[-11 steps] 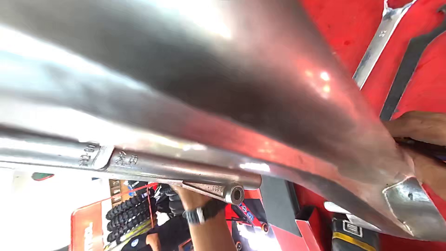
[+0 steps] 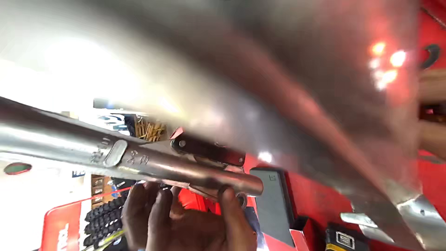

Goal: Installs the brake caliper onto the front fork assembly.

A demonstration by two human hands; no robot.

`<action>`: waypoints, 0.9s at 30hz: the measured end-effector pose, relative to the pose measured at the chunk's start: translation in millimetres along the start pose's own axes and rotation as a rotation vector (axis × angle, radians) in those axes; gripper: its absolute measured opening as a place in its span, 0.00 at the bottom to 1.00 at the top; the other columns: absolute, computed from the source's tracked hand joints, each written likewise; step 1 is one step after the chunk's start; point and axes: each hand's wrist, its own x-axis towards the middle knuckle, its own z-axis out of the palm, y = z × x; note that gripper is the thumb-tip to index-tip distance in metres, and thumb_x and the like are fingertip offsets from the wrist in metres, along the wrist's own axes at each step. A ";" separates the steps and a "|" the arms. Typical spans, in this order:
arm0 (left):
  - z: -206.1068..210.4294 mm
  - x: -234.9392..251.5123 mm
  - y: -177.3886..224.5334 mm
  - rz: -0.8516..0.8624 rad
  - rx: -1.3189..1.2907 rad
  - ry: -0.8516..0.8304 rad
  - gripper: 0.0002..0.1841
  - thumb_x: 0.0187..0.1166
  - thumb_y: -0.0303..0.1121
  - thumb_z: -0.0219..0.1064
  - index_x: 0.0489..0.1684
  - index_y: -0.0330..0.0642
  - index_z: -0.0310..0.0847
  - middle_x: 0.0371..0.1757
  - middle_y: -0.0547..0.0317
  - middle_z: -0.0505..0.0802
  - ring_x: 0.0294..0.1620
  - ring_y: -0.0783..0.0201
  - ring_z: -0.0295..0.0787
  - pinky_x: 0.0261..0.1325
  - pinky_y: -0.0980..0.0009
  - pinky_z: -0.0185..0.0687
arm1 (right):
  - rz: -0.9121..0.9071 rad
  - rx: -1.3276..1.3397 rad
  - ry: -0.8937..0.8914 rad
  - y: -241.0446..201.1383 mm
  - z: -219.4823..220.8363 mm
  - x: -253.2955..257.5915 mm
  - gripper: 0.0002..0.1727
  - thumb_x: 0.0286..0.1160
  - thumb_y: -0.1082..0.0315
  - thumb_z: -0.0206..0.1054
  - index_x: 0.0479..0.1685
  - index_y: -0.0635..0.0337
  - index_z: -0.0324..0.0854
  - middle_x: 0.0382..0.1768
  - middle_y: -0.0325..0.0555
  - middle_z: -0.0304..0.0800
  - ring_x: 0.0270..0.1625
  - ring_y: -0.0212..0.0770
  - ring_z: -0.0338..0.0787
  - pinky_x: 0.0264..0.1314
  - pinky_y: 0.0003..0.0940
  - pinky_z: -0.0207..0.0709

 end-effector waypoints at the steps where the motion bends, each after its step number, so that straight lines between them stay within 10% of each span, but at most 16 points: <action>1: 15.4 -2.1 2.4 -0.024 -0.074 0.047 0.45 0.67 0.33 0.78 0.82 0.31 0.52 0.83 0.33 0.63 0.84 0.49 0.64 0.78 0.56 0.73 | -0.015 -0.046 -0.083 -4.9 -3.3 10.5 0.11 0.81 0.60 0.68 0.56 0.48 0.91 0.44 0.24 0.92 0.40 0.16 0.89 0.41 0.16 0.88; 4: 49.8 5.2 14.5 -0.087 -0.005 0.193 0.55 0.64 0.29 0.76 0.80 0.10 0.31 0.61 0.46 0.77 0.59 0.83 0.77 0.61 0.82 0.77 | -0.066 -0.140 -0.201 -15.9 -11.5 52.6 0.11 0.81 0.53 0.69 0.56 0.35 0.91 0.41 0.16 0.93 0.38 0.11 0.89 0.38 0.15 0.90; 6: 51.9 10.4 20.5 -0.190 0.030 0.213 0.56 0.59 0.28 0.77 0.82 0.17 0.33 0.52 0.56 0.77 0.43 0.89 0.78 0.46 0.89 0.79 | -0.141 -0.195 -0.271 -21.0 -14.4 81.6 0.12 0.81 0.52 0.68 0.57 0.30 0.91 0.40 0.15 0.92 0.38 0.10 0.89 0.38 0.17 0.89; 9: 42.4 11.6 23.3 -0.309 0.009 0.128 0.66 0.55 0.26 0.83 0.92 0.33 0.25 0.72 0.45 0.75 0.60 0.78 0.82 0.60 0.80 0.83 | -0.360 -0.264 -0.268 -14.9 -3.7 120.3 0.10 0.78 0.58 0.66 0.48 0.35 0.93 0.31 0.19 0.88 0.31 0.12 0.82 0.35 0.17 0.80; 14: 44.4 17.0 25.8 -0.313 0.111 0.109 0.64 0.60 0.31 0.83 0.92 0.33 0.27 0.82 0.40 0.67 0.76 0.74 0.74 0.72 0.78 0.77 | -0.599 -0.387 -0.355 11.2 10.4 168.5 0.12 0.77 0.59 0.66 0.54 0.35 0.90 0.35 0.31 0.88 0.37 0.31 0.85 0.39 0.38 0.77; 18: 49.2 16.2 26.7 -0.257 0.229 0.112 0.56 0.49 0.37 0.78 0.80 0.14 0.49 0.69 0.33 0.77 0.70 0.70 0.74 0.72 0.72 0.71 | -0.311 -0.541 -0.278 -15.6 21.5 103.0 0.13 0.84 0.60 0.60 0.52 0.47 0.91 0.38 0.37 0.93 0.40 0.33 0.91 0.42 0.33 0.81; 22: 39.3 9.7 9.3 -0.261 0.234 0.068 0.52 0.58 0.46 0.85 0.89 0.43 0.62 0.82 0.36 0.63 0.81 0.53 0.66 0.79 0.61 0.71 | -0.258 -0.524 -0.124 14.6 23.4 71.0 0.17 0.87 0.46 0.54 0.58 0.37 0.86 0.35 0.25 0.87 0.35 0.28 0.86 0.35 0.37 0.75; 27: 39.9 12.6 8.8 -0.247 0.240 0.073 0.47 0.60 0.46 0.83 0.84 0.41 0.68 0.80 0.35 0.66 0.79 0.54 0.69 0.78 0.62 0.71 | -0.049 -0.519 -0.088 -37.2 14.3 76.8 0.07 0.77 0.56 0.63 0.43 0.38 0.87 0.23 0.20 0.83 0.22 0.21 0.79 0.22 0.27 0.73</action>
